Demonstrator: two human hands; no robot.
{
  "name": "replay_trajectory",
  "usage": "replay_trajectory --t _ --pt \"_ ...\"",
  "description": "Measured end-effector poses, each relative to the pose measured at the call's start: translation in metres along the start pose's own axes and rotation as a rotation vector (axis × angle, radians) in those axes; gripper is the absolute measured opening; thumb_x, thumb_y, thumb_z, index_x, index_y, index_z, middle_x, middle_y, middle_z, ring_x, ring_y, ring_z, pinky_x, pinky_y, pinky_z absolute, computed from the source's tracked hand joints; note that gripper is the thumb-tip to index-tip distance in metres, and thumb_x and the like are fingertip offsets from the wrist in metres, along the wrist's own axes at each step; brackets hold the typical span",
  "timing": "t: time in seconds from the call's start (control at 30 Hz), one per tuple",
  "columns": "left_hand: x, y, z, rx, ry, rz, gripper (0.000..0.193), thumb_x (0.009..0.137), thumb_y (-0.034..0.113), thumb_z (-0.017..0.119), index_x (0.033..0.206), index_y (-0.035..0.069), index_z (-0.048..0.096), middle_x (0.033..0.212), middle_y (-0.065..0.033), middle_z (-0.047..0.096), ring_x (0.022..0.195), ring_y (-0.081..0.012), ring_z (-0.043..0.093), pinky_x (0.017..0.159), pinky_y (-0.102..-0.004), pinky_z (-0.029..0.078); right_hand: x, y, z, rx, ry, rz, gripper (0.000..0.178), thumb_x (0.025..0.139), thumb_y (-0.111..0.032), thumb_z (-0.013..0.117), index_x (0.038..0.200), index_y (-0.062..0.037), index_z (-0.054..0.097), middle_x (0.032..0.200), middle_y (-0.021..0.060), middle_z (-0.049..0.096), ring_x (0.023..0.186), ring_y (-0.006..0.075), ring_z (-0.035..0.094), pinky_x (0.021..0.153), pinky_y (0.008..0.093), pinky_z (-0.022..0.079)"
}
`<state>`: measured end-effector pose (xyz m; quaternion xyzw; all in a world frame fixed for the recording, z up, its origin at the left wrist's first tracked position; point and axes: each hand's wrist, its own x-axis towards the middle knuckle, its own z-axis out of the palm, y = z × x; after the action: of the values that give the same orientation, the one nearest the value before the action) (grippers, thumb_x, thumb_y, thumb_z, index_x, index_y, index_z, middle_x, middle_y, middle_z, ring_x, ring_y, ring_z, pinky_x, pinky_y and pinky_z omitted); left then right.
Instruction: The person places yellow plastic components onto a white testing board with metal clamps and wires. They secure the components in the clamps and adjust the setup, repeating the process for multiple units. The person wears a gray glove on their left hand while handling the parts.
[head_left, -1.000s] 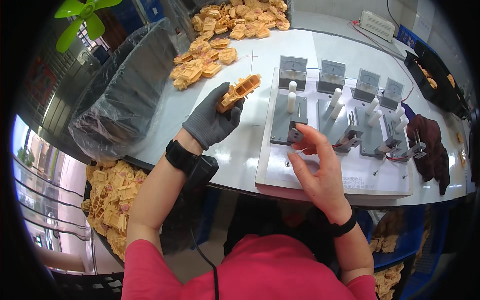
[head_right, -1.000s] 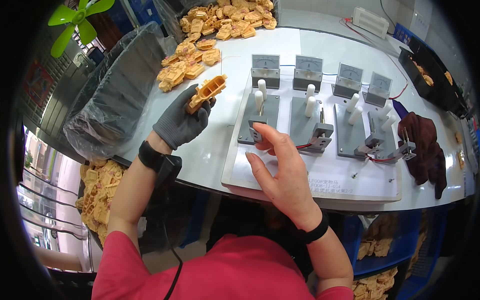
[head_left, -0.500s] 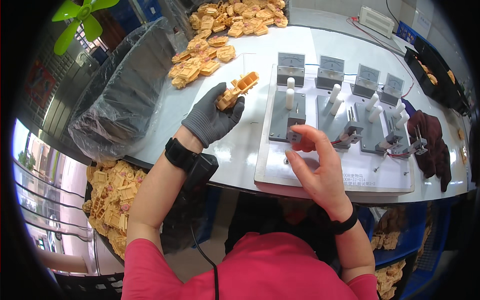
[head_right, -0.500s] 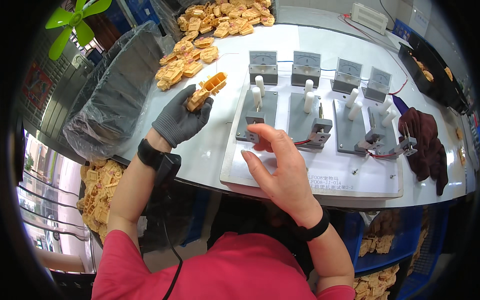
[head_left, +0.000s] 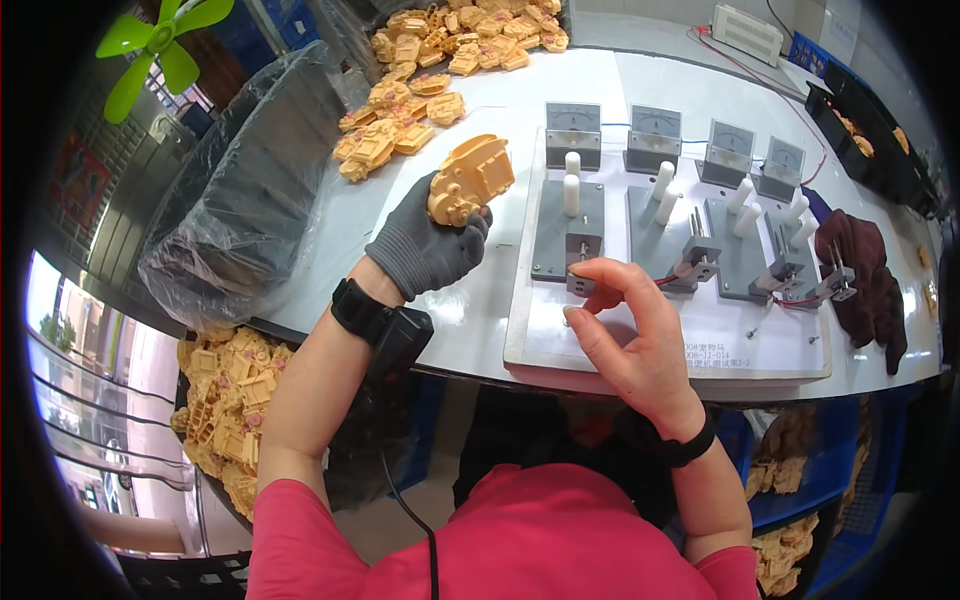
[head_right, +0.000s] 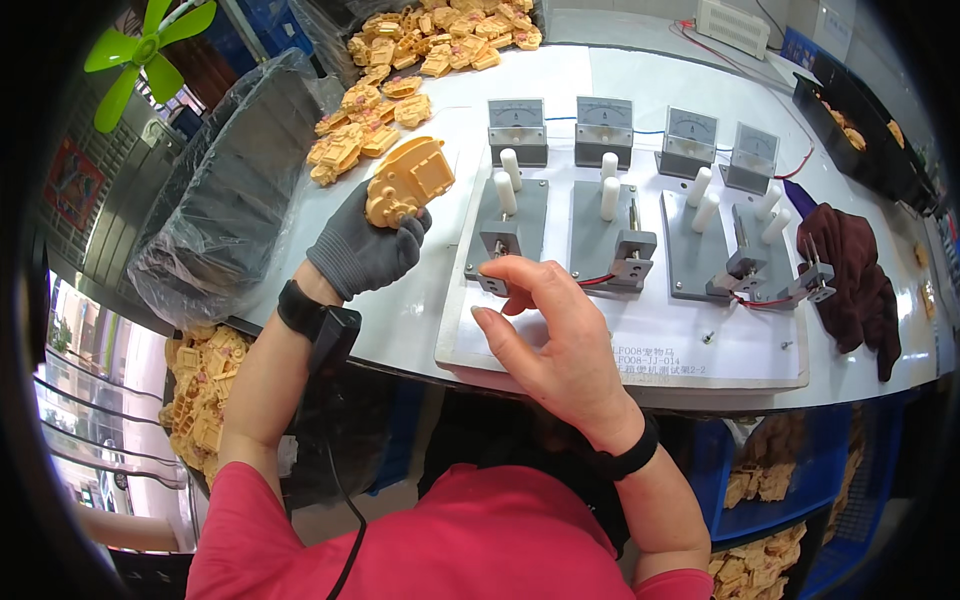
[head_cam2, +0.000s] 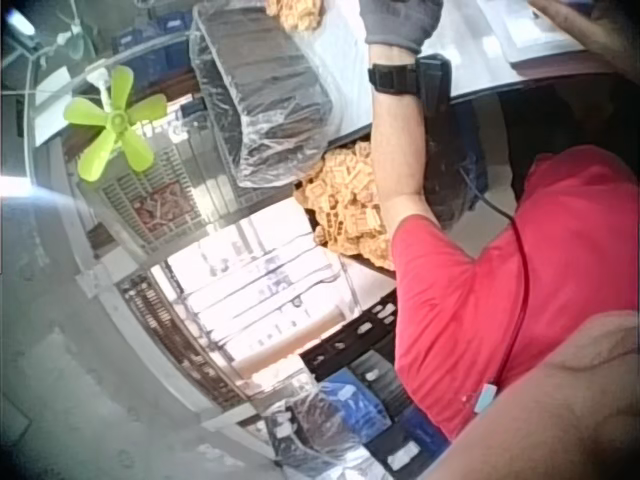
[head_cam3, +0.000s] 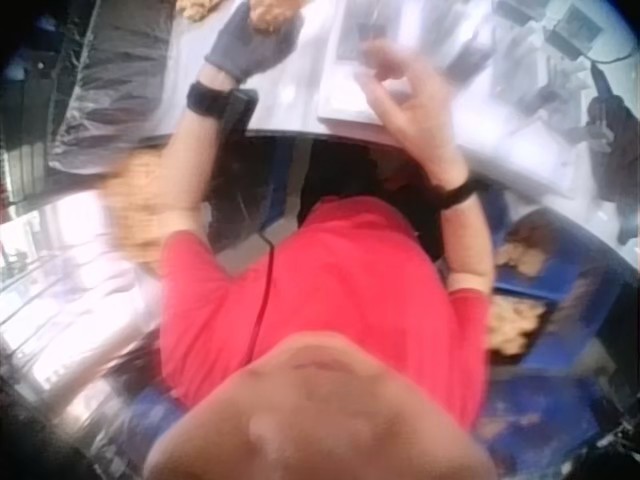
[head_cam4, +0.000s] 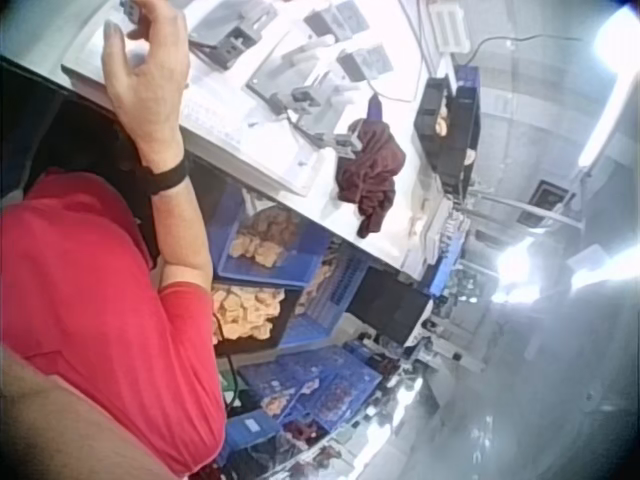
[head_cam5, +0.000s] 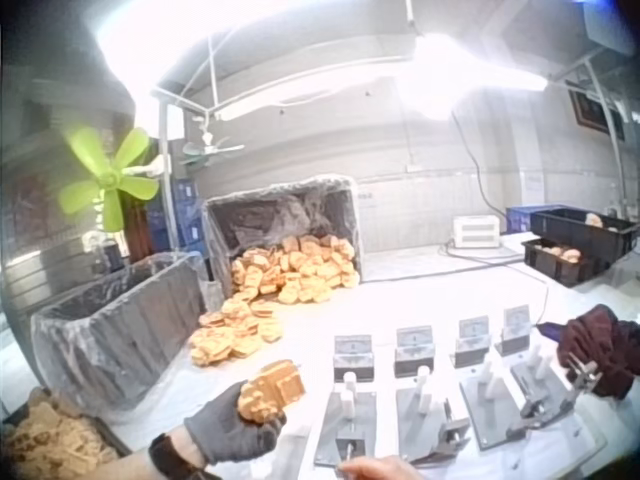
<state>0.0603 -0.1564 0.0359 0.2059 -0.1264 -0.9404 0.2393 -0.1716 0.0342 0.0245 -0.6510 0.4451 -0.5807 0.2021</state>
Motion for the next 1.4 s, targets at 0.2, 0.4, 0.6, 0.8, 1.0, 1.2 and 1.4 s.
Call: replay_trajectory --t 0.2,0.4,0.6,0.8,1.0,1.2,1.4 --pt "0.011 -0.002 0.009 0.2 0.14 0.156 0.047 0.101 0.045 0.055 0.127 0.006 0.057 0.099 -0.0098 0.061 0.081 -0.0196 0.065 0.072 -0.0338 0.058 0.0 0.0 -0.001 -0.003 0.003 -0.014 0.035 0.087 -0.009 0.075 0.12 -0.0031 0.064 0.096 0.0089 0.064 0.083 0.0193 0.063 0.077 0.0322 0.052" --pt "0.047 -0.018 0.064 1.021 0.476 0.71 0.051 0.092 0.047 0.072 0.124 0.009 0.06 0.108 -0.0079 0.062 0.088 -0.0144 0.063 0.073 -0.0284 0.056 -0.001 0.001 0.0 0.022 0.011 -0.003 0.036 0.088 -0.009 0.075 0.121 -0.0035 0.064 0.1 0.0098 0.064 0.085 0.0199 0.062 0.078 0.0324 0.052" --pt "0.043 -0.033 0.089 2.066 0.327 1.154 0.057 0.087 0.045 0.073 0.126 0.007 0.059 0.11 -0.02 0.058 0.098 -0.0325 0.064 0.087 -0.0392 0.054 0.0 0.0 -0.001 0.035 0.008 -0.03 0.036 0.087 -0.011 0.075 0.121 -0.0041 0.064 0.098 0.0096 0.063 0.083 0.0203 0.061 0.077 0.0322 0.051" --pt "0.021 -0.058 0.114 2.263 0.17 0.905 0.048 0.099 0.039 0.062 0.132 0.004 0.06 0.111 -0.0171 0.059 0.1 -0.0287 0.061 0.088 -0.0364 0.05 0.0 0.002 -0.001 0.036 0.01 -0.05 0.037 0.086 -0.012 0.076 0.121 -0.0047 0.064 0.094 0.0094 0.062 0.081 0.021 0.061 0.076 0.0332 0.051" --pt "0.032 -0.041 0.105 2.385 0.037 0.641 0.052 0.105 0.042 0.048 0.146 0.009 0.051 0.121 -0.0214 0.058 0.104 -0.0344 0.059 0.09 -0.0376 0.05 0.001 -0.003 0.001 -0.02 0.008 -0.036 0.038 0.085 -0.009 0.076 0.121 -0.0041 0.064 0.103 0.0107 0.063 0.087 0.0233 0.061 0.081 0.0352 0.051" --pt "0.03 0.029 0.055 1.859 0.432 0.554 0.078 0.097 0.059 0.055 0.153 0.006 0.041 0.138 -0.0249 0.058 0.132 -0.038 0.053 0.111 -0.0405 0.042 -0.001 0.002 0.001 -0.19 0.174 -0.104 0.053 0.081 0.003 0.074 0.129 -0.0037 0.056 0.124 0.0144 0.059 0.117 0.0321 0.056 0.097 0.0408 0.048" --pt "0.048 0.171 -0.042 2.453 1.277 0.333 0.092 0.082 0.059 0.067 0.156 0.014 0.038 0.155 -0.0226 0.042 0.144 -0.039 0.038 0.117 -0.0432 0.035 -0.002 -0.001 -0.001 -0.271 0.088 -0.151 0.055 0.079 0.002 0.076 0.129 -0.0033 0.055 0.125 0.0164 0.059 0.115 0.0328 0.057 0.096 0.0408 0.048"
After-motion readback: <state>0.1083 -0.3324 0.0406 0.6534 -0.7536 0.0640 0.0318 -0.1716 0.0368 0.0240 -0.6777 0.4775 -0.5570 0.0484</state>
